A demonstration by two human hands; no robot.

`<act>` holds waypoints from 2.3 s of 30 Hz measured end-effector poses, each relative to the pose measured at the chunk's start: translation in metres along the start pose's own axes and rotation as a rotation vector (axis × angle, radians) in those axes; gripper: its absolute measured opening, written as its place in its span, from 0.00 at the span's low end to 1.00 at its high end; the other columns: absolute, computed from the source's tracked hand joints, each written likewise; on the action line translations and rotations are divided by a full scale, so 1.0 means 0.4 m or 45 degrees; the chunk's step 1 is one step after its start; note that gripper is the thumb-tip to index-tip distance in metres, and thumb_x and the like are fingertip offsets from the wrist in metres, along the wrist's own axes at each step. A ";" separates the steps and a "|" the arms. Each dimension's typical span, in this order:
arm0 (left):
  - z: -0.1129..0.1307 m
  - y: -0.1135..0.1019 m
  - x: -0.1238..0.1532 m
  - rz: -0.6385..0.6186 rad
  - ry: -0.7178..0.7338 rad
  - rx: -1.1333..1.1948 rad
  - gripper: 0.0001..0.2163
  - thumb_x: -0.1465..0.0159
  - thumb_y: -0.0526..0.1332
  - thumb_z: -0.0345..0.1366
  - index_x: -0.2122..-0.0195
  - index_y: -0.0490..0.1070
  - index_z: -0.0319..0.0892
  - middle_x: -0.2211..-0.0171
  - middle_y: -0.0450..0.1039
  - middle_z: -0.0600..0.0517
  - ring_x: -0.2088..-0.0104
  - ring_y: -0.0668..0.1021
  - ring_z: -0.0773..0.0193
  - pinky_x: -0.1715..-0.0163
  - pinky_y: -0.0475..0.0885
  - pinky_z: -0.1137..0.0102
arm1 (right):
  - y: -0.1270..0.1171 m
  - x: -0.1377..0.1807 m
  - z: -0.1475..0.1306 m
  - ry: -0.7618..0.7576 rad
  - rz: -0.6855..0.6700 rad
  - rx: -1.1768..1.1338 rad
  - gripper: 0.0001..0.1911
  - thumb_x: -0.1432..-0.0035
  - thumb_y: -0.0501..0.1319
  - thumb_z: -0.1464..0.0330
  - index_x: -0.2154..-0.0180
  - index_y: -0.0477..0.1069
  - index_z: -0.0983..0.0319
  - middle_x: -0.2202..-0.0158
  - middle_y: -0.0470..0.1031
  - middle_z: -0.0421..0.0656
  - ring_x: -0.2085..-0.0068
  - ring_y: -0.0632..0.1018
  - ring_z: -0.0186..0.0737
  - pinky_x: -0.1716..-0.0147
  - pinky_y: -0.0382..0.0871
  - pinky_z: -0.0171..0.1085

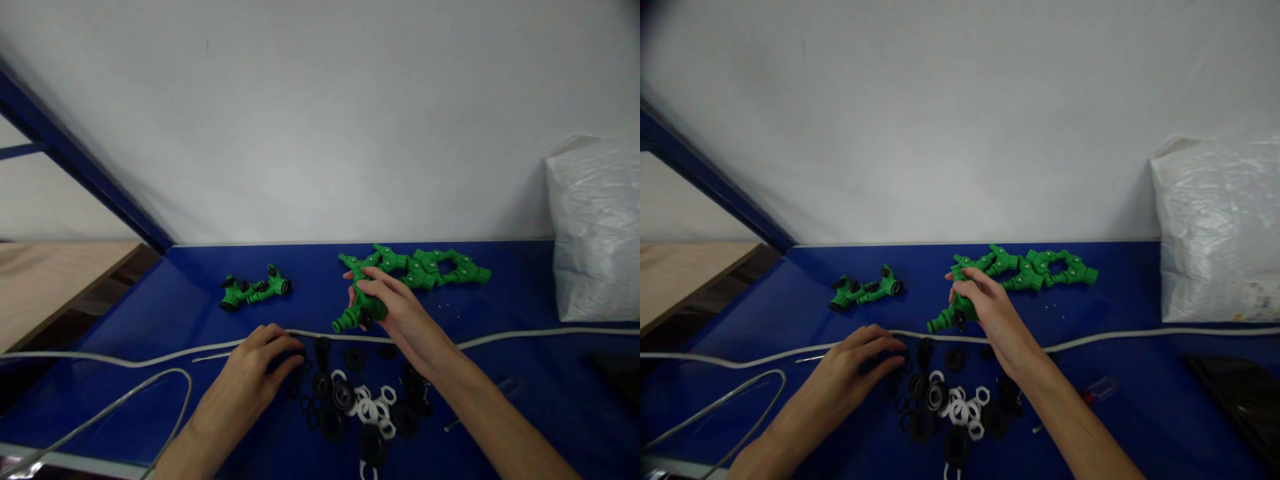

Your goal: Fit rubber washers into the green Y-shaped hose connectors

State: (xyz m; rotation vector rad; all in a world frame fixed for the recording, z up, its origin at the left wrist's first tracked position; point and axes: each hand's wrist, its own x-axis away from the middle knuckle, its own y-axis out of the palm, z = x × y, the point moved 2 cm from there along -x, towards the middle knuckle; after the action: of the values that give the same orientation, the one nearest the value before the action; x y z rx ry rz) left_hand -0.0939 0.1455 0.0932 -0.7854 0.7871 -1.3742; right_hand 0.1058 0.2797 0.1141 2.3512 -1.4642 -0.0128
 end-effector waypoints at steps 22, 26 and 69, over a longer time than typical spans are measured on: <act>0.000 -0.035 -0.035 -0.055 -0.070 0.268 0.08 0.35 0.63 0.38 0.64 0.83 0.50 0.65 0.82 0.54 0.64 0.81 0.61 0.62 0.72 0.71 | 0.020 0.010 -0.008 0.025 -0.180 0.240 0.12 0.39 0.63 0.57 0.60 0.75 0.58 0.70 0.70 0.38 0.71 0.70 0.36 0.75 0.62 0.34; 0.024 -0.061 -0.049 0.088 -0.091 0.295 0.09 0.35 0.63 0.44 0.63 0.83 0.49 0.65 0.83 0.53 0.65 0.81 0.60 0.64 0.73 0.70 | 0.020 0.013 -0.006 0.009 -0.194 0.288 0.14 0.36 0.60 0.54 0.60 0.74 0.57 0.69 0.70 0.38 0.71 0.70 0.36 0.76 0.59 0.33; 0.105 0.044 -0.257 -0.102 -0.002 1.652 0.20 0.35 0.63 0.53 0.58 0.80 0.39 0.79 0.67 0.56 0.78 0.70 0.70 0.75 0.64 0.73 | 0.042 0.023 0.016 -0.258 -0.126 0.312 0.21 0.36 0.58 0.46 0.59 0.78 0.53 0.65 0.77 0.42 0.62 0.76 0.46 0.60 0.71 0.42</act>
State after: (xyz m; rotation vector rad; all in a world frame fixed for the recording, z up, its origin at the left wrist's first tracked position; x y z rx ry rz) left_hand -0.0532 0.2498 0.1029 0.2151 -0.2287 -1.5874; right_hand 0.0944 0.2632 0.1151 2.6867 -1.5143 -0.1060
